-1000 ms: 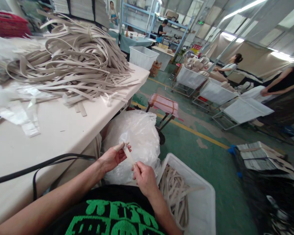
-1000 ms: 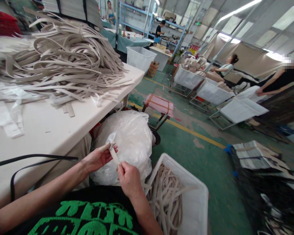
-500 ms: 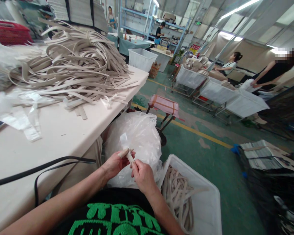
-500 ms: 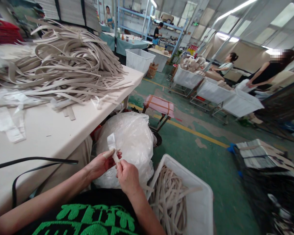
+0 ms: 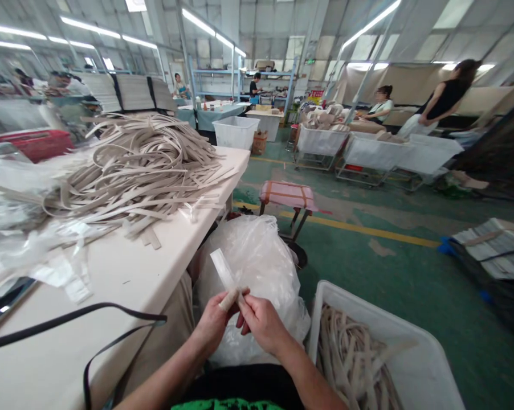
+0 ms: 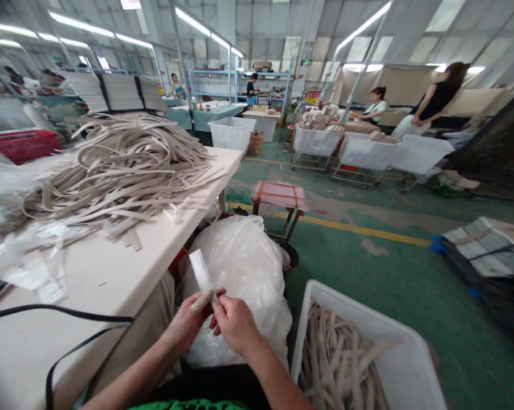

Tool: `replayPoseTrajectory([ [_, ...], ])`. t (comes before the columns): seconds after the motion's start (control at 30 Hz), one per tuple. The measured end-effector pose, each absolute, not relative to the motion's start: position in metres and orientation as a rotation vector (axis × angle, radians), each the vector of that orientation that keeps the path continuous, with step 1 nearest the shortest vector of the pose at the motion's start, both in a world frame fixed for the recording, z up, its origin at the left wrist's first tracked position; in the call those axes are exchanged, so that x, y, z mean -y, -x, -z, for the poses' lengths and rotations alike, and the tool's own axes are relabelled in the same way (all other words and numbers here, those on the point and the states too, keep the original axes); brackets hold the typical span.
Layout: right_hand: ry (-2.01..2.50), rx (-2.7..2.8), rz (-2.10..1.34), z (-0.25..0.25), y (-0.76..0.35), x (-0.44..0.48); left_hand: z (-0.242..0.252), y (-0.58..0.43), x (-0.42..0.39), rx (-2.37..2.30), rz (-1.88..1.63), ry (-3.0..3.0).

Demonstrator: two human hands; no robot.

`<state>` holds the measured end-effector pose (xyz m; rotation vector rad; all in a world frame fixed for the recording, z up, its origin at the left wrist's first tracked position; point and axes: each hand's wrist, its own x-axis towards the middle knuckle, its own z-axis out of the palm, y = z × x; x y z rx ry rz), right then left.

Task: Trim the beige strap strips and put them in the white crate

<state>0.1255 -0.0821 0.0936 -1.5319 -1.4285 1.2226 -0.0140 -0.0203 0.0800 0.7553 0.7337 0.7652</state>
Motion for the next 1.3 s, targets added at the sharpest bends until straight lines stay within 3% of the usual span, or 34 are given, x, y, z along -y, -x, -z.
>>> replayPoseTrajectory([
  [0.17,1.564,1.447,-1.374,-0.09,-0.128,0.094,-0.08,0.031,-0.002,-0.901,-1.008,-0.653],
  [0.37,1.517,1.386,-1.293,-0.09,-0.122,0.08,-0.075,0.02,0.02,-0.774,-0.773,-0.777],
  [0.57,1.588,1.428,-1.445,-0.084,-0.13,0.101,-0.076,0.03,0.013,-0.939,-0.946,-0.641],
  [0.73,1.559,1.363,-1.37,-0.086,-0.128,0.098,-0.067,0.019,0.032,-0.823,-0.697,-0.744],
  [0.93,1.586,1.408,-1.459,-0.085,-0.137,0.116,-0.07,0.031,0.012,-0.95,-0.944,-0.63],
  [1.13,1.55,1.312,-1.39,-0.086,-0.128,0.102,-0.074,0.016,0.037,-0.772,-0.666,-0.719],
  [1.3,1.528,1.412,-1.462,-0.089,-0.14,0.113,-0.079,0.029,0.012,-0.935,-0.936,-0.526],
])
